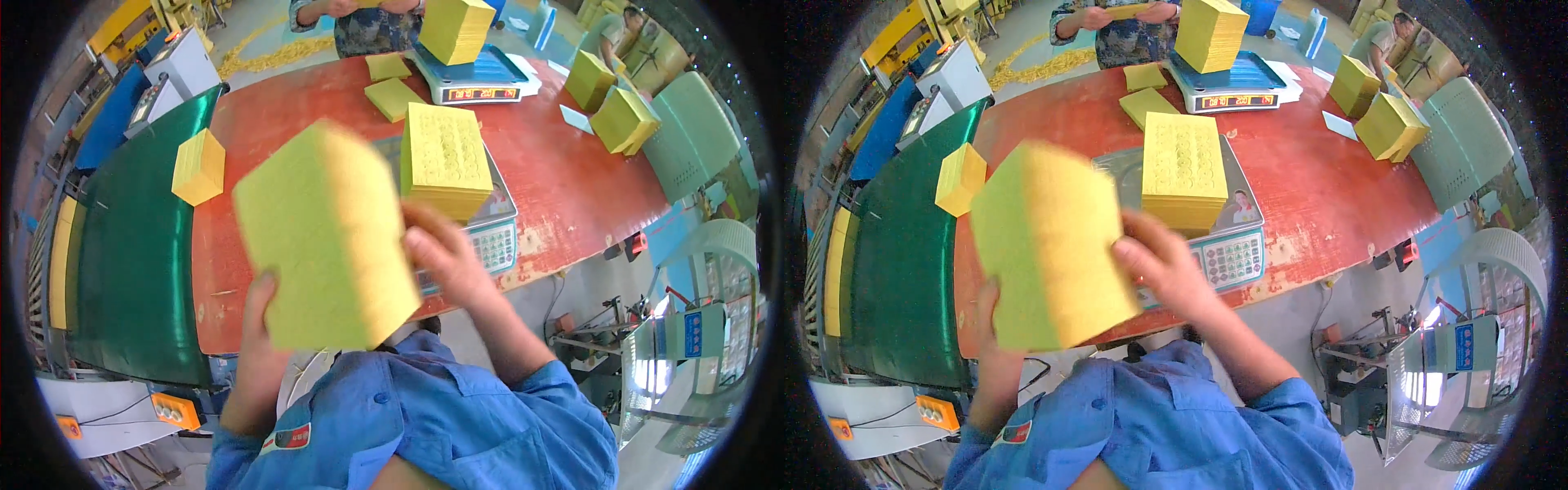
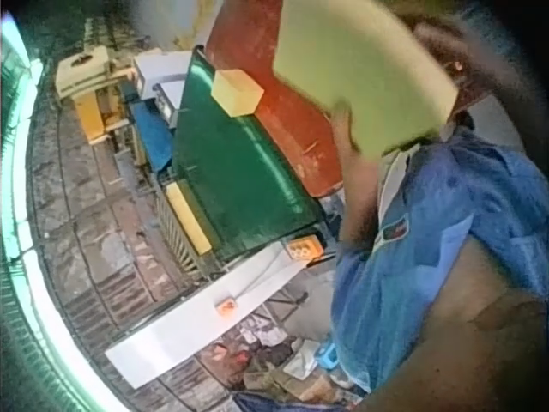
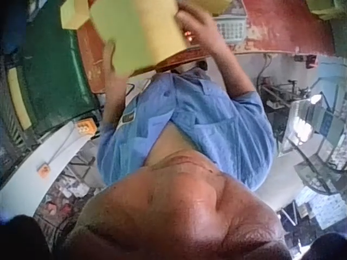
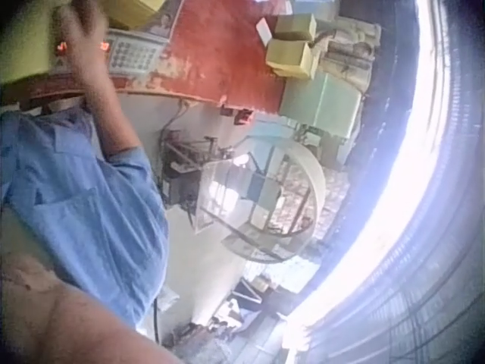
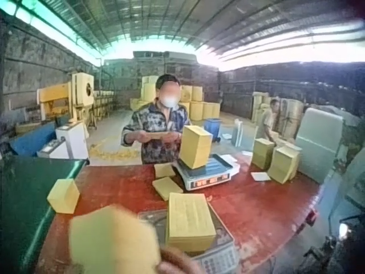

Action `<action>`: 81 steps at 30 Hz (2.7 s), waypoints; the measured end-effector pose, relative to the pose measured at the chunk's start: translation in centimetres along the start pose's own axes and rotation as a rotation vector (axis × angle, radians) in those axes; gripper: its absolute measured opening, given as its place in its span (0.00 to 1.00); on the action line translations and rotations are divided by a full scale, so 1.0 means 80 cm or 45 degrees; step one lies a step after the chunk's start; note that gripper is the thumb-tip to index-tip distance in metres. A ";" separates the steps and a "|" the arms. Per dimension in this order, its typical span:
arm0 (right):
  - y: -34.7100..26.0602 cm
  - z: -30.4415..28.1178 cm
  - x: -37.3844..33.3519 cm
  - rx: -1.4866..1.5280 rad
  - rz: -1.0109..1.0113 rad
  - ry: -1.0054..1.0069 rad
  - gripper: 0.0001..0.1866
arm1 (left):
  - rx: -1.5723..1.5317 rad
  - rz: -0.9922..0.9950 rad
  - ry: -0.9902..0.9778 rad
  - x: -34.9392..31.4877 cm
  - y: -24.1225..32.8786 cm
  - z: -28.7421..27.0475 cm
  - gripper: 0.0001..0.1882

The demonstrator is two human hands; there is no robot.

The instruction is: Weigh stacks of textured yellow pads on a digital scale and move them between a table and a conveyor belt.

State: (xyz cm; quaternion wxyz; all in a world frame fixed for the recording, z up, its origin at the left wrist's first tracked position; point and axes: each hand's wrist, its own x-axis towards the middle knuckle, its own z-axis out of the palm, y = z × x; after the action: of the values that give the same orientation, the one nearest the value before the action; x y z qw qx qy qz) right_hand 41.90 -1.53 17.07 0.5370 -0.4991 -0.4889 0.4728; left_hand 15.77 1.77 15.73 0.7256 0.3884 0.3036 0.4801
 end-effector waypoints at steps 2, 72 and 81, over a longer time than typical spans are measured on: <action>-0.028 -0.032 0.019 -0.084 -0.036 0.245 0.29 | 0.862 0.730 -0.382 0.058 -0.008 0.020 0.30; 0.108 -0.209 0.145 0.248 -0.024 0.137 0.29 | -0.084 0.270 0.284 0.220 -0.157 0.221 0.29; 0.085 -0.190 -0.050 0.472 0.147 0.164 0.24 | 0.322 0.393 0.191 0.059 -0.167 0.202 0.27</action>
State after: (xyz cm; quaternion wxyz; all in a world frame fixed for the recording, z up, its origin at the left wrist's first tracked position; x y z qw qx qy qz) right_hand 56.66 -6.23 9.72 0.6220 -0.4481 -0.3286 0.5517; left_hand 36.76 -1.38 12.33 0.5643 0.4815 0.3516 0.5711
